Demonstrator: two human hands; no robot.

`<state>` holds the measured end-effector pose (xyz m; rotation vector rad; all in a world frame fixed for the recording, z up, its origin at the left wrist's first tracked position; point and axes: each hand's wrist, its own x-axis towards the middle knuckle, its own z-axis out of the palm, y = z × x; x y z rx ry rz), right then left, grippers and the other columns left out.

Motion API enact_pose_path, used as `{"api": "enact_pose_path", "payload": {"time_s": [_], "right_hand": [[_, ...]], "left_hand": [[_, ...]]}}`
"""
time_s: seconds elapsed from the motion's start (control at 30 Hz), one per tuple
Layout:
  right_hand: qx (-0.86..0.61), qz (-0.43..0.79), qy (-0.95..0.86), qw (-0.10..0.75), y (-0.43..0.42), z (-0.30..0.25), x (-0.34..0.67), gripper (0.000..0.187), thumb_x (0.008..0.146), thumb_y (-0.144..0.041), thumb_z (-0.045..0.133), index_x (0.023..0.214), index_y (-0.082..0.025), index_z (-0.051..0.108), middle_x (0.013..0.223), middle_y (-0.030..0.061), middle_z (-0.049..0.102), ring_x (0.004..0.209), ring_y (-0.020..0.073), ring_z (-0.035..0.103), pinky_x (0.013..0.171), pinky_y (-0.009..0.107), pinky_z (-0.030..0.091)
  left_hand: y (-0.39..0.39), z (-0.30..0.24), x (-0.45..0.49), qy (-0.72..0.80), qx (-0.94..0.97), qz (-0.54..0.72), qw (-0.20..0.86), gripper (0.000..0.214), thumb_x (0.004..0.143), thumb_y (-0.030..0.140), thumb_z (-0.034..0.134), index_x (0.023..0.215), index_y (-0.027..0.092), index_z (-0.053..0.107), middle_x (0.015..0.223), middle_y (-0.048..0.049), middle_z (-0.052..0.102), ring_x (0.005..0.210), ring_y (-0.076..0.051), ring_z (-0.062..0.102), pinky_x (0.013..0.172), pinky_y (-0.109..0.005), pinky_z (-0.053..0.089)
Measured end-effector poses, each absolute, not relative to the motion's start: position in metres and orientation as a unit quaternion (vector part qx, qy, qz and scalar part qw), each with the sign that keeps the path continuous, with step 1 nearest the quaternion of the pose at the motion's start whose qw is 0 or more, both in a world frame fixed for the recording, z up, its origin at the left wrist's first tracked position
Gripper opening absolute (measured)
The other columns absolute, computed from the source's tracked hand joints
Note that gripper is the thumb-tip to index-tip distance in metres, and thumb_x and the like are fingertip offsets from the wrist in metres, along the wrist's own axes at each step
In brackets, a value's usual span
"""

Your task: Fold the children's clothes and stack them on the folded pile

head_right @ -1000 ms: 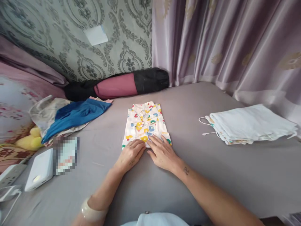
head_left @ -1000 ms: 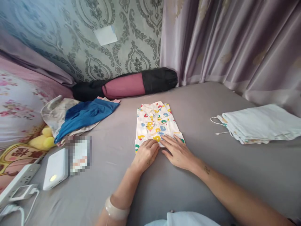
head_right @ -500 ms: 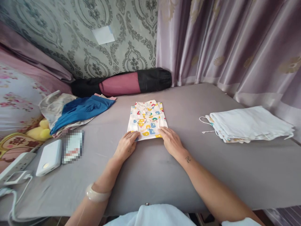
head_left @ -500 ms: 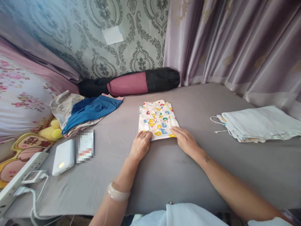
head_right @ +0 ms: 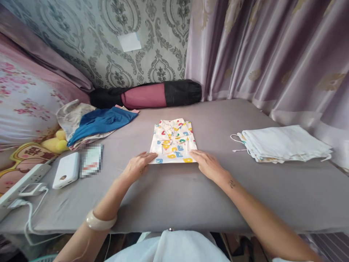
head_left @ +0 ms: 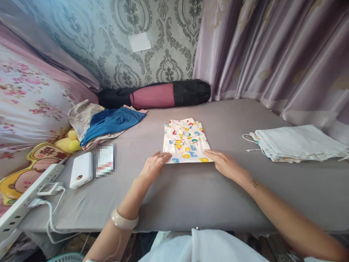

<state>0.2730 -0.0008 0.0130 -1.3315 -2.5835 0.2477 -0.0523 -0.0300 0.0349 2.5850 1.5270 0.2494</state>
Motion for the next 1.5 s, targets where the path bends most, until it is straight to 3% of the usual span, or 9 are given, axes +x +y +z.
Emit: {"api": "enact_pose_path", "payload": {"time_s": [0.17,0.33,0.47,0.53,0.63,0.77,1.0,1.2,1.5], "right_hand": [[-0.431,0.124,-0.890,0.077,-0.038,0.043,0.287,0.069,0.074,0.003,0.034,0.131,-0.024,0.060,0.134,0.0040,0.060,0.120,0.0204,0.059,0.099,0.036,0.050],[-0.467,0.175,-0.864,0.076,-0.044,0.054,0.294,0.062,0.077,-0.004,0.038,0.124,-0.033,0.065,0.125,-0.0015,0.066,0.110,0.0208,0.065,0.091,0.033,0.052],[-0.528,0.223,-0.813,0.102,-0.024,0.054,0.292,0.047,0.080,-0.014,0.046,0.116,-0.033,0.069,0.108,0.0004,0.073,0.097,0.0232,0.068,0.081,0.030,0.051],[-0.557,0.244,-0.783,0.129,-0.010,0.055,0.290,0.035,0.083,-0.023,0.051,0.111,-0.029,0.071,0.093,0.0013,0.075,0.087,0.0226,0.068,0.073,0.028,0.050],[-0.582,0.261,-0.746,0.190,0.013,0.053,0.285,0.028,0.084,-0.037,0.052,0.097,-0.022,0.071,0.075,0.0010,0.071,0.072,0.0195,0.063,0.062,0.025,0.046],[-0.590,0.265,-0.716,0.262,0.047,0.039,0.272,0.030,0.084,-0.041,0.050,0.086,-0.016,0.068,0.071,0.0011,0.067,0.066,0.0164,0.058,0.056,0.023,0.041],[-0.678,0.190,-0.678,0.210,0.098,0.024,0.245,0.024,0.082,-0.036,0.051,0.067,-0.018,0.058,0.062,-0.0008,0.060,0.058,0.0125,0.051,0.049,0.022,0.029],[-0.709,0.158,-0.666,0.171,0.125,0.024,0.232,0.026,0.087,-0.037,0.049,0.077,-0.019,0.064,0.077,0.0046,0.067,0.071,0.0171,0.060,0.054,0.024,0.032],[-0.746,0.094,-0.642,0.152,0.120,0.011,0.211,0.035,0.098,-0.033,0.034,0.110,-0.017,0.063,0.111,0.0158,0.067,0.102,0.0257,0.063,0.080,0.032,0.045]], "left_hand": [[-0.062,0.054,-0.059,0.493,0.856,0.068,0.136,0.059,0.072,0.002,0.042,0.123,0.024,0.060,0.110,-0.0049,0.071,0.102,-0.021,0.065,0.095,-0.035,0.048],[-0.070,0.060,-0.060,0.535,0.795,0.157,0.237,0.034,0.085,0.018,0.043,0.109,0.026,0.066,0.097,-0.0025,0.072,0.083,-0.018,0.066,0.073,-0.025,0.049],[-0.059,0.054,-0.051,0.610,0.712,0.236,0.255,0.025,0.089,0.035,0.047,0.099,0.024,0.066,0.067,0.0030,0.065,0.048,-0.010,0.049,0.052,-0.022,0.039],[-0.050,0.050,-0.047,0.632,0.675,0.283,0.256,0.026,0.089,0.040,0.048,0.096,0.023,0.066,0.063,0.0037,0.060,0.045,-0.009,0.041,0.048,-0.021,0.034],[-0.032,0.040,-0.041,0.644,0.630,0.355,0.250,0.026,0.087,0.042,0.050,0.090,0.020,0.064,0.068,0.0014,0.059,0.055,-0.011,0.046,0.051,-0.020,0.034],[-0.003,0.027,-0.032,0.677,0.585,0.387,0.224,0.024,0.088,0.037,0.049,0.073,0.019,0.052,0.059,0.0044,0.047,0.056,-0.010,0.042,0.052,-0.021,0.030],[0.047,0.019,-0.023,0.717,0.578,0.354,0.159,0.016,0.091,0.027,0.047,0.076,0.021,0.051,0.070,0.0004,0.059,0.066,-0.014,0.052,0.058,-0.024,0.032],[0.079,0.017,-0.025,0.753,0.578,0.287,0.131,0.016,0.094,0.028,0.043,0.088,0.023,0.057,0.087,-0.0049,0.068,0.083,-0.020,0.062,0.065,-0.027,0.038],[0.085,0.004,-0.010,0.786,0.569,0.222,0.094,0.023,0.099,0.029,0.033,0.106,0.021,0.054,0.107,-0.0121,0.067,0.099,-0.024,0.064,0.075,-0.031,0.044]]}}
